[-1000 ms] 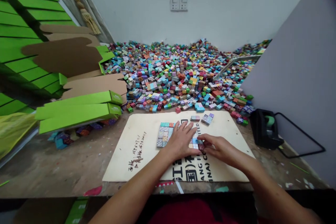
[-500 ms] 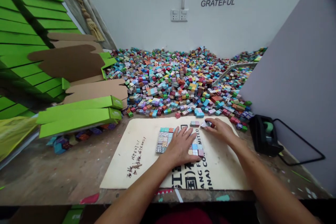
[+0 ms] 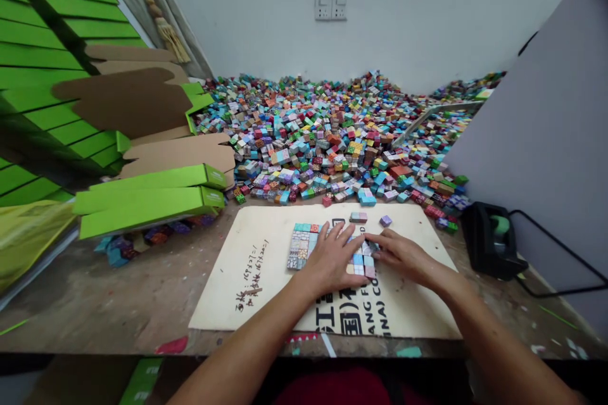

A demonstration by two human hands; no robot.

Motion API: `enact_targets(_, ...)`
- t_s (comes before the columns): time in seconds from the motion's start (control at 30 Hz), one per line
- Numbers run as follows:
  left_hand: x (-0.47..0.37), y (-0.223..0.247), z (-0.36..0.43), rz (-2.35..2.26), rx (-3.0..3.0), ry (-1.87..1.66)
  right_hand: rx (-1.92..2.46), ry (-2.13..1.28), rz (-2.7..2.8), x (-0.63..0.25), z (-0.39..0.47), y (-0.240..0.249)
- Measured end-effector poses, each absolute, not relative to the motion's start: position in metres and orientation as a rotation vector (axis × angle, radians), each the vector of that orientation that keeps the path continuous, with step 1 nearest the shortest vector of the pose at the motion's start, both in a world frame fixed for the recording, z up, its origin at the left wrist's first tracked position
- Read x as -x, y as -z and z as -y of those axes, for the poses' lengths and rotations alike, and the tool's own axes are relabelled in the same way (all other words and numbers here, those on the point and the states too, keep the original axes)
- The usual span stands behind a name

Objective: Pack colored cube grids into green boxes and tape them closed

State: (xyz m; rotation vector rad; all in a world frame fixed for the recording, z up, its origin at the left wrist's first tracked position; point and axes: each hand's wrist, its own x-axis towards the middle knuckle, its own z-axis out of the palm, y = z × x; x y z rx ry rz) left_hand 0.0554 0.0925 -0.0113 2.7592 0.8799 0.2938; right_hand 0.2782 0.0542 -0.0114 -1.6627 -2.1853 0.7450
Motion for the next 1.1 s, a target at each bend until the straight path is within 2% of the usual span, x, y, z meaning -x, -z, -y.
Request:
enact_targets(0.4,-0.055,0.009,-0.090,-0.883,-2.760,-0.304,1.728,-0.950,2.026,-0.298,-0.055,0.001)
enact_targets(0.47,-0.055,0.009,-0.090,-0.879,-2.755,-0.303,1.768,-0.850,1.964,-0.307,-0.062,-0.002)
enact_targets(0.57,-0.055,0.009,-0.091,-0.884,-2.749,-0.311,1.896,-0.448,1.859,-0.313,-0.081,-0.002)
enact_targets(0.63,-0.055,0.010,-0.091,-0.893,-2.747,-0.318,1.934,-0.343,1.875,-0.311,-0.093,0.001)
enact_targets(0.93,-0.055,0.008,-0.090,-0.887,-2.742,-0.323,1.512,-0.792,2.010,-0.269,-0.092,0.010)
enact_targets(1.1,-0.055,0.007,-0.090,-0.879,-2.744,-0.326,1.515,-0.882,1.923,-0.270,-0.090,0.002)
